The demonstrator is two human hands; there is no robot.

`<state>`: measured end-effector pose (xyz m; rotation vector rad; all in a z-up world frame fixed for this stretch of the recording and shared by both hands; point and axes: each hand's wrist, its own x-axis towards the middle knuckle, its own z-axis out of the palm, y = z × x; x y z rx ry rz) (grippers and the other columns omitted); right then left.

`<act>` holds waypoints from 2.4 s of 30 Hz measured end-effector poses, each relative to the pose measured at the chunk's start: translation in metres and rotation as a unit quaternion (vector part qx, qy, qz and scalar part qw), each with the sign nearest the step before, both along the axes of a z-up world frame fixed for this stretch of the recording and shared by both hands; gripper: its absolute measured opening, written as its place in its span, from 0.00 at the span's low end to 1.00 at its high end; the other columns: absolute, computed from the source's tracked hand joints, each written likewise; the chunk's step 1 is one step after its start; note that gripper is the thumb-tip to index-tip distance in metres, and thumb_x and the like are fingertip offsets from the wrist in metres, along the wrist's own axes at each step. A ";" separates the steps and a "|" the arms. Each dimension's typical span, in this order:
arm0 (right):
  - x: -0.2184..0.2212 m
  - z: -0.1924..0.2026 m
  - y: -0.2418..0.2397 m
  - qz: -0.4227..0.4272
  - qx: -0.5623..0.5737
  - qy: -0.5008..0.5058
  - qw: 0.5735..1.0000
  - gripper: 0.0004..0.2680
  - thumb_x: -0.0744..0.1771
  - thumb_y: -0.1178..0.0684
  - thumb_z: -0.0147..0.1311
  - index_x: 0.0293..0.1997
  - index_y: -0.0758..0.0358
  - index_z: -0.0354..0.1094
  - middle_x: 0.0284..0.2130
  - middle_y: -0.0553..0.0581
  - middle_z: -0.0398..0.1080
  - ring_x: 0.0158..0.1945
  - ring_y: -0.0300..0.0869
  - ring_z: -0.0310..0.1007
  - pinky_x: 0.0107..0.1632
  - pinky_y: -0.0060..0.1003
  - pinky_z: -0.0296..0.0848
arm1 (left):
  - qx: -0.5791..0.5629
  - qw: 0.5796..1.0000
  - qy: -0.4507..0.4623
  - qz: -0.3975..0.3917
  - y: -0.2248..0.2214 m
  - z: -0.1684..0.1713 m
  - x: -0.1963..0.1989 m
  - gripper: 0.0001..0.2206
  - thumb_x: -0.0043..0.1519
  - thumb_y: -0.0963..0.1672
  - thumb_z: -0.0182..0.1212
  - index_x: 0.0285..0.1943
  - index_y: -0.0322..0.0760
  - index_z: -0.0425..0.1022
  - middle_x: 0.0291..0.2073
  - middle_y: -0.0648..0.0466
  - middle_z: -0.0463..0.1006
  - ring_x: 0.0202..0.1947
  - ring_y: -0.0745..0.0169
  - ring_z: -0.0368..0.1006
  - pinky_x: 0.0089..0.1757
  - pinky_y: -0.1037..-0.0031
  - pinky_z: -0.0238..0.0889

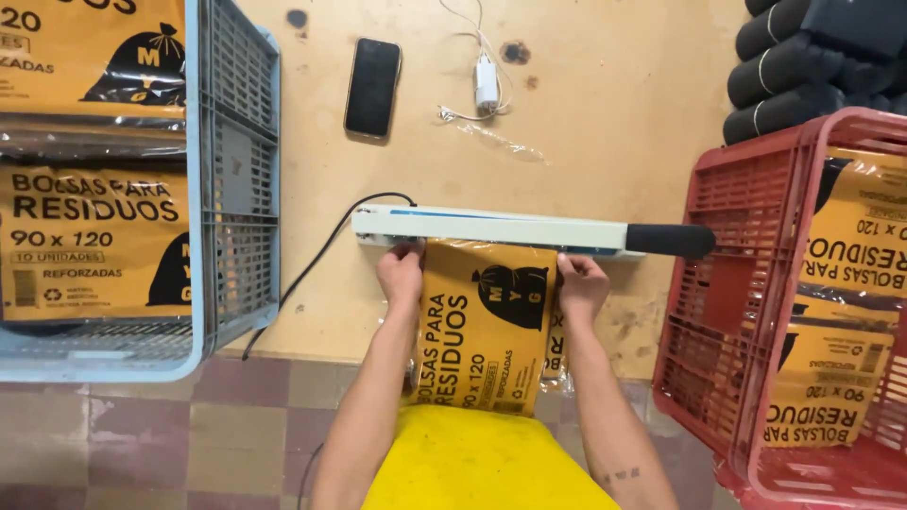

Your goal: The person is sealing plastic trash bags using a manual impulse heat sealer and placing them into a collection basket.

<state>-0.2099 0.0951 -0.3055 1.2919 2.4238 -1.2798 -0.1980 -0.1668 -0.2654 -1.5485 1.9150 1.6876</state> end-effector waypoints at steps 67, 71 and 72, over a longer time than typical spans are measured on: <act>-0.109 -0.012 0.100 0.366 0.316 -0.043 0.874 0.14 0.64 0.36 0.51 0.52 0.39 0.74 0.52 0.47 0.72 0.60 0.47 0.69 0.63 0.46 0.68 | 0.013 0.998 0.048 0.032 -0.007 -0.036 0.025 0.08 0.56 0.47 0.71 0.39 0.42 0.82 0.25 0.55 0.78 0.28 0.68 0.70 0.28 0.78 0.64; -0.113 -0.013 0.100 0.369 0.307 -0.051 0.876 0.14 0.65 0.35 0.50 0.53 0.38 0.73 0.53 0.46 0.71 0.61 0.46 0.69 0.64 0.45 0.67 | 0.024 0.998 0.051 0.029 -0.005 -0.034 0.026 0.08 0.56 0.48 0.72 0.39 0.45 0.82 0.25 0.57 0.79 0.27 0.69 0.72 0.28 0.79 0.67; -0.114 -0.008 0.098 0.369 0.308 -0.046 0.876 0.14 0.65 0.35 0.50 0.53 0.38 0.73 0.53 0.46 0.71 0.61 0.46 0.69 0.64 0.45 0.67 | 0.022 0.998 0.056 0.030 -0.004 -0.026 0.024 0.08 0.56 0.48 0.72 0.39 0.45 0.82 0.25 0.57 0.79 0.27 0.69 0.72 0.28 0.79 0.67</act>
